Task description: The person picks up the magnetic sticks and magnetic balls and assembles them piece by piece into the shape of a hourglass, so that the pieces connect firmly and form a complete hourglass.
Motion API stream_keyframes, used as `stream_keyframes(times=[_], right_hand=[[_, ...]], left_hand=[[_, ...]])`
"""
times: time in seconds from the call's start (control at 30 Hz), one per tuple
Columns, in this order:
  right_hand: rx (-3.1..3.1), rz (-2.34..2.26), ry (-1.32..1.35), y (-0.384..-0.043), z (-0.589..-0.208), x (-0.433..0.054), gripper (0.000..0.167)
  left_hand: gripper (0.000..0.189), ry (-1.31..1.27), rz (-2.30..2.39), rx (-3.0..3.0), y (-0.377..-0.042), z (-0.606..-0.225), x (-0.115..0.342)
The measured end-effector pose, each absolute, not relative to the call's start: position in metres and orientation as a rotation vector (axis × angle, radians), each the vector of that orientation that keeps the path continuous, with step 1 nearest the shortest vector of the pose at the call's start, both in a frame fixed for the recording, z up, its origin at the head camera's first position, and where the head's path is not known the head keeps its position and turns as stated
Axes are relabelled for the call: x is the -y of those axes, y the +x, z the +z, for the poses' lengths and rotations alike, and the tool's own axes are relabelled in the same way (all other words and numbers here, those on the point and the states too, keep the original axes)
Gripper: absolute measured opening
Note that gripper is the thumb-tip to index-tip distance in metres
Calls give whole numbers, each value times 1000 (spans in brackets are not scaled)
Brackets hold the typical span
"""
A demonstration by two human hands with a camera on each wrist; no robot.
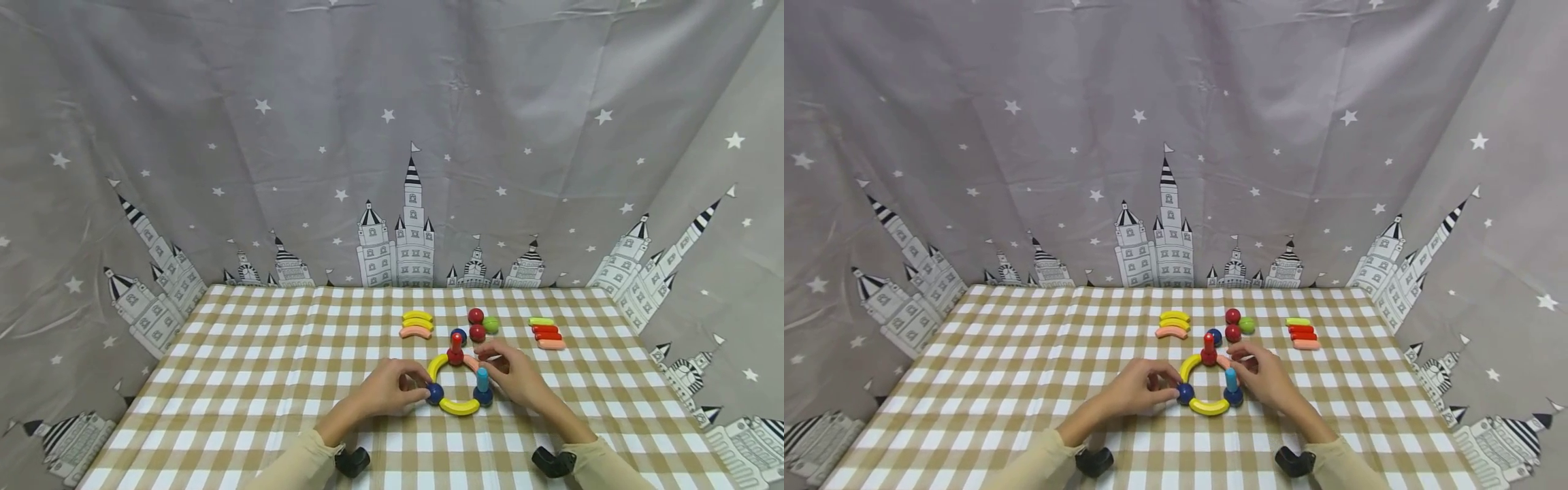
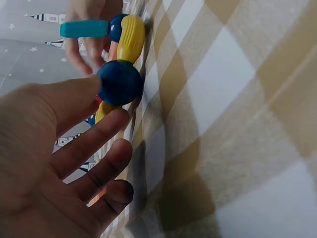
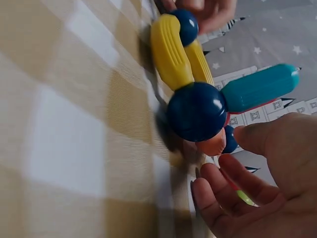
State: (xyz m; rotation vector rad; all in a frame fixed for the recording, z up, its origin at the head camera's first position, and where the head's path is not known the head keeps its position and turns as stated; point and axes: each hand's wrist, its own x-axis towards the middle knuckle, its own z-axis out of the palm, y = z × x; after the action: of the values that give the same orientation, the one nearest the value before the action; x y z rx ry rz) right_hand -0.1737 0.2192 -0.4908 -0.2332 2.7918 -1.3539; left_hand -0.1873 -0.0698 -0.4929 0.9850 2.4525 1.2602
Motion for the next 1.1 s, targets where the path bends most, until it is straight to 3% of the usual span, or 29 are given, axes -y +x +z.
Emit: stream_keyframes(times=[0.37,0.63,1.1], right_hand=[[-2701,-1327,-321,-141,-490,-238,31],[-2669,-1312,-421,-135,-493,-236,36],[-2751,-1274,-362,-134,-497,-229,33]], left_hand=[[32,938,1322,-2587,-213,-497,45],[36,902,1248,-2553,-225,-497,22],[17,857,1269,-2578,-228,-495,19]])
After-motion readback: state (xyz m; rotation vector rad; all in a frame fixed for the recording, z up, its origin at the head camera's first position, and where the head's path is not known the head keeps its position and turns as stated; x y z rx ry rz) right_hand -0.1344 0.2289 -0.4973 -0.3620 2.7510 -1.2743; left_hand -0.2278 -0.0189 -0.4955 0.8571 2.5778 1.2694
